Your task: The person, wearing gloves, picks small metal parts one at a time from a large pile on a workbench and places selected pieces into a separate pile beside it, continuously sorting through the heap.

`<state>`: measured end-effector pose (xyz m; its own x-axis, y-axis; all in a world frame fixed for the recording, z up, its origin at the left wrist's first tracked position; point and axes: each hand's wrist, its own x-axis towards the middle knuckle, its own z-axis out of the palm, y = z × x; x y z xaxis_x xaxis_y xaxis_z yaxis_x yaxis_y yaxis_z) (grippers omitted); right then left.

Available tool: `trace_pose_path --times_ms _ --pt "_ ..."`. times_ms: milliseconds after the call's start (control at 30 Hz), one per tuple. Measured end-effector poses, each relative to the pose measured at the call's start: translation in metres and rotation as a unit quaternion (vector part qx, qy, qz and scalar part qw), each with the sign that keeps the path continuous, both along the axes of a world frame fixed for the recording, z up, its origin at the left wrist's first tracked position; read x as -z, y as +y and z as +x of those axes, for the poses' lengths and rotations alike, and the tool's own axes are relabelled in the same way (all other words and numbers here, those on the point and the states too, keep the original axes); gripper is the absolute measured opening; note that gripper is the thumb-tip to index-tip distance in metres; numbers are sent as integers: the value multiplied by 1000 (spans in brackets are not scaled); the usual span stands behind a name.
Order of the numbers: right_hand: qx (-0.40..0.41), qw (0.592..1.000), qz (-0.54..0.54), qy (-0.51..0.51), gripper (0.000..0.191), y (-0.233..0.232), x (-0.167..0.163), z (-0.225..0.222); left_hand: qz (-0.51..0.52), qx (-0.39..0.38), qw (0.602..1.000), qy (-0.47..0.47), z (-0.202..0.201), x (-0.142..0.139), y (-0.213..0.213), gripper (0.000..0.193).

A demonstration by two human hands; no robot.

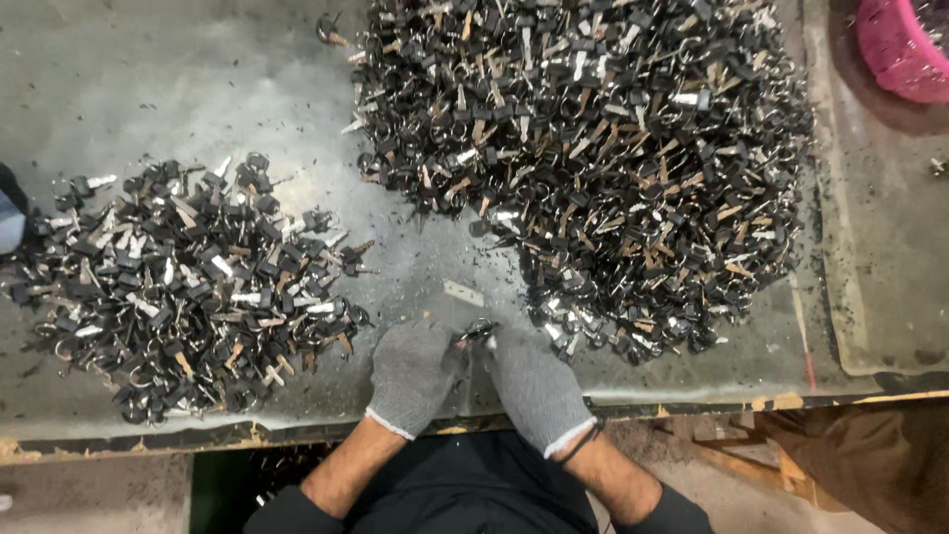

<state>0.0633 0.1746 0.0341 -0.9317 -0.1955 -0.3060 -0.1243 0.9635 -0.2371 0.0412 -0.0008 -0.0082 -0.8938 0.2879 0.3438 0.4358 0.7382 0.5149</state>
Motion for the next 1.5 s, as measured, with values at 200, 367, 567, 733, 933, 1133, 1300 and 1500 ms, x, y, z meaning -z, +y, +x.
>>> trace_pose_path --times_ms 200,367,567,733,933,1133,1300,1500 --pt "-4 998 -7 68 25 -7 -6 -7 18 26 998 53 2 -3 -1 23" --pt "47 993 -55 -94 44 -5 -14 -19 35 29 996 75 -1 -7 4 19" --pt "17 998 -48 -26 49 3 -6 -13 -16 -10 998 -55 -6 -19 -3 13" --pt "134 954 -269 -11 34 24 5 14 44 -48 989 133 -9 -54 0 8" --pt "318 910 -244 108 33 48 8 48 10 198 980 13 -48 -58 72 34" --pt "210 961 -134 121 21 70 7 28 80 115 988 -67 -21 -34 74 26" --pt "120 945 -147 268 20 58 17 -4 218 -2 967 -128 6 -30 44 16" --pt "51 899 -433 46 16 35 0 28 213 -2 971 -110 25 -37 26 19"
